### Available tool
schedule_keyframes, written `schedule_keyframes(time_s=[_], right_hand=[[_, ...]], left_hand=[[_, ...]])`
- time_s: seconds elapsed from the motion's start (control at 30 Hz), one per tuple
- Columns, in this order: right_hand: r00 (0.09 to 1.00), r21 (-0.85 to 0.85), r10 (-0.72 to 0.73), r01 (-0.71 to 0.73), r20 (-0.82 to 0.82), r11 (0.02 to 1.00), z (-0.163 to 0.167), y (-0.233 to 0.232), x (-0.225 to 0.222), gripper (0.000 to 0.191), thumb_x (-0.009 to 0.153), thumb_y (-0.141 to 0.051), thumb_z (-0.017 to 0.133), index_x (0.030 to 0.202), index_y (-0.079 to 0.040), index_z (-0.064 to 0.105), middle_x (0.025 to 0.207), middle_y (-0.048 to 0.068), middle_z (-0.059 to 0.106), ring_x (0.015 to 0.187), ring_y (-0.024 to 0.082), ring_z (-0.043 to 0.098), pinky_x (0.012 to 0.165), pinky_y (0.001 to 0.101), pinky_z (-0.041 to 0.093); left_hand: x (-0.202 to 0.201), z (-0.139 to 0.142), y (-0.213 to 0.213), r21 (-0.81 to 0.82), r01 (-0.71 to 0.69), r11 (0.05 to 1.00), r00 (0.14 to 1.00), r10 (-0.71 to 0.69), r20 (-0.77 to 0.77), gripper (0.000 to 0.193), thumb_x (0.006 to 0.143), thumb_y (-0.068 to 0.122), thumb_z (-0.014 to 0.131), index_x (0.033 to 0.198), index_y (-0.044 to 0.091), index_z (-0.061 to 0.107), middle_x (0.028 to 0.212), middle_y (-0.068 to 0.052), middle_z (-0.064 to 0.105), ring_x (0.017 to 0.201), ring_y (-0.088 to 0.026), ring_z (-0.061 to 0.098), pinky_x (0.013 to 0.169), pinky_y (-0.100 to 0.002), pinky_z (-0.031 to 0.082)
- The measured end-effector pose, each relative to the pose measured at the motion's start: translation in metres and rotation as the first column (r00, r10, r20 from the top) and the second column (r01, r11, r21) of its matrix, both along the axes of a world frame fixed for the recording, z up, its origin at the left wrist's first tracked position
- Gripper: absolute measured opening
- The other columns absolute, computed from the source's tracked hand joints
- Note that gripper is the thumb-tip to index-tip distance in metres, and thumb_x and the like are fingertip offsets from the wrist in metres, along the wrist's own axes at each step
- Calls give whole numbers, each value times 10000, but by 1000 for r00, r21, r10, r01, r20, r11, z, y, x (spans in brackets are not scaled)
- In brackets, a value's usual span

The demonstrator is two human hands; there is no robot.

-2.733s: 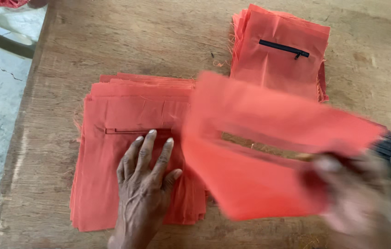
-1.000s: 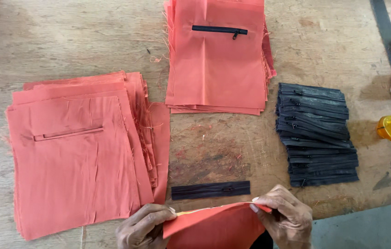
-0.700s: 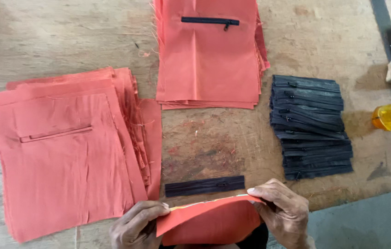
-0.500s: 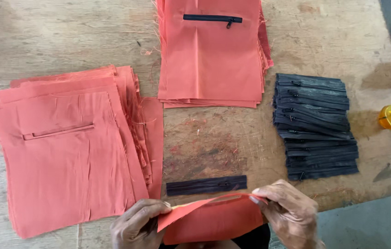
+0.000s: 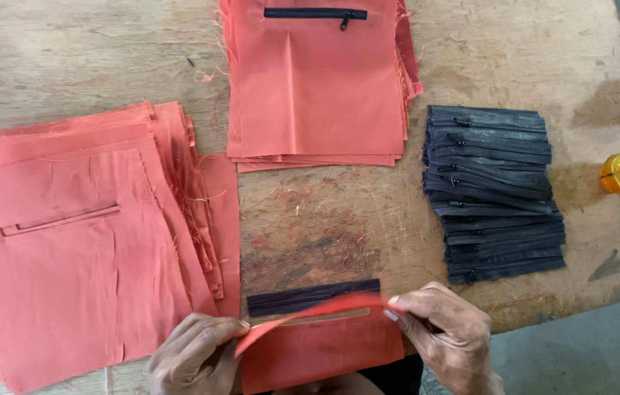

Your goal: The person places black zippers into pre-cut slots on red fabric pieces. They repeatedly pick up a zipper, align it with the slot, and press it into place, then set the completed piece aside.

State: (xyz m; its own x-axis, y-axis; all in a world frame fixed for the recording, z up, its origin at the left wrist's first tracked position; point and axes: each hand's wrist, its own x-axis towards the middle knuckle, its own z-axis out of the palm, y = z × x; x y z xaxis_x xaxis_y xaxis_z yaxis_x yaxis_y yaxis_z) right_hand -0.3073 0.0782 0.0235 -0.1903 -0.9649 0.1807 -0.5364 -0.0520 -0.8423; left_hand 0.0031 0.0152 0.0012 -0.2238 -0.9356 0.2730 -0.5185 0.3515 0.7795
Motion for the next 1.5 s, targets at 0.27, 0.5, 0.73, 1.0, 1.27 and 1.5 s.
schedule_keyframes(time_s=[0.27, 0.5, 0.73, 1.0, 1.27, 1.5], right_hand=[[1000, 38, -7, 8, -29, 999, 0, 2, 0, 209, 717, 2, 855, 883, -59, 745, 755, 24, 714, 639, 115, 631, 546, 245, 495], [981, -140, 87, -112, -175, 984, -7, 5, -2, 274, 723, 21, 802, 983, -40, 743, 852, 33, 754, 763, 161, 704, 660, 283, 551], [983, -141, 67, -92, -171, 986, -11, 7, -4, 293, 705, 12, 838, 974, -49, 738, 834, 37, 743, 735, 172, 689, 662, 285, 543], [982, -168, -11, -22, -189, 986, -9, 4, -1, 308, 662, 34, 852, 936, -26, 725, 745, 68, 672, 654, 181, 637, 621, 282, 509], [988, -81, -52, 41, -145, 996, -13, 10, -3, 284, 673, 47, 845, 925, -27, 735, 729, 65, 666, 647, 149, 625, 577, 253, 485], [987, -40, -70, 64, -142, 997, -12, 10, -3, 304, 660, 44, 850, 934, -31, 741, 742, 61, 675, 654, 140, 629, 603, 262, 490]], left_hand=[[6, -1, -2, -6, 113, 994, 992, -114, -61, 314, 534, -113, 746, 811, 32, 723, 793, -83, 754, 735, -198, 755, 675, -279, 589], [8, -4, -2, -22, 117, 993, 990, -118, -80, 289, 514, -96, 771, 763, 37, 710, 792, -90, 757, 728, -195, 757, 664, -276, 594], [4, -2, -3, -33, 75, 997, 993, -78, -92, 273, 528, -87, 782, 753, 46, 704, 795, -87, 759, 723, -188, 760, 658, -267, 597], [-9, 13, 2, 62, 0, 998, 998, 4, -65, 244, 614, -74, 792, 804, 57, 715, 824, -53, 764, 751, -201, 733, 672, -292, 583], [-12, 20, 1, 69, -18, 997, 999, 21, -40, 236, 634, -78, 764, 820, 57, 710, 826, -42, 757, 731, -207, 711, 653, -309, 576], [-14, 20, 2, 91, -3, 996, 998, 9, -70, 220, 633, -66, 779, 796, 58, 696, 835, -38, 763, 761, -203, 719, 654, -303, 576]])
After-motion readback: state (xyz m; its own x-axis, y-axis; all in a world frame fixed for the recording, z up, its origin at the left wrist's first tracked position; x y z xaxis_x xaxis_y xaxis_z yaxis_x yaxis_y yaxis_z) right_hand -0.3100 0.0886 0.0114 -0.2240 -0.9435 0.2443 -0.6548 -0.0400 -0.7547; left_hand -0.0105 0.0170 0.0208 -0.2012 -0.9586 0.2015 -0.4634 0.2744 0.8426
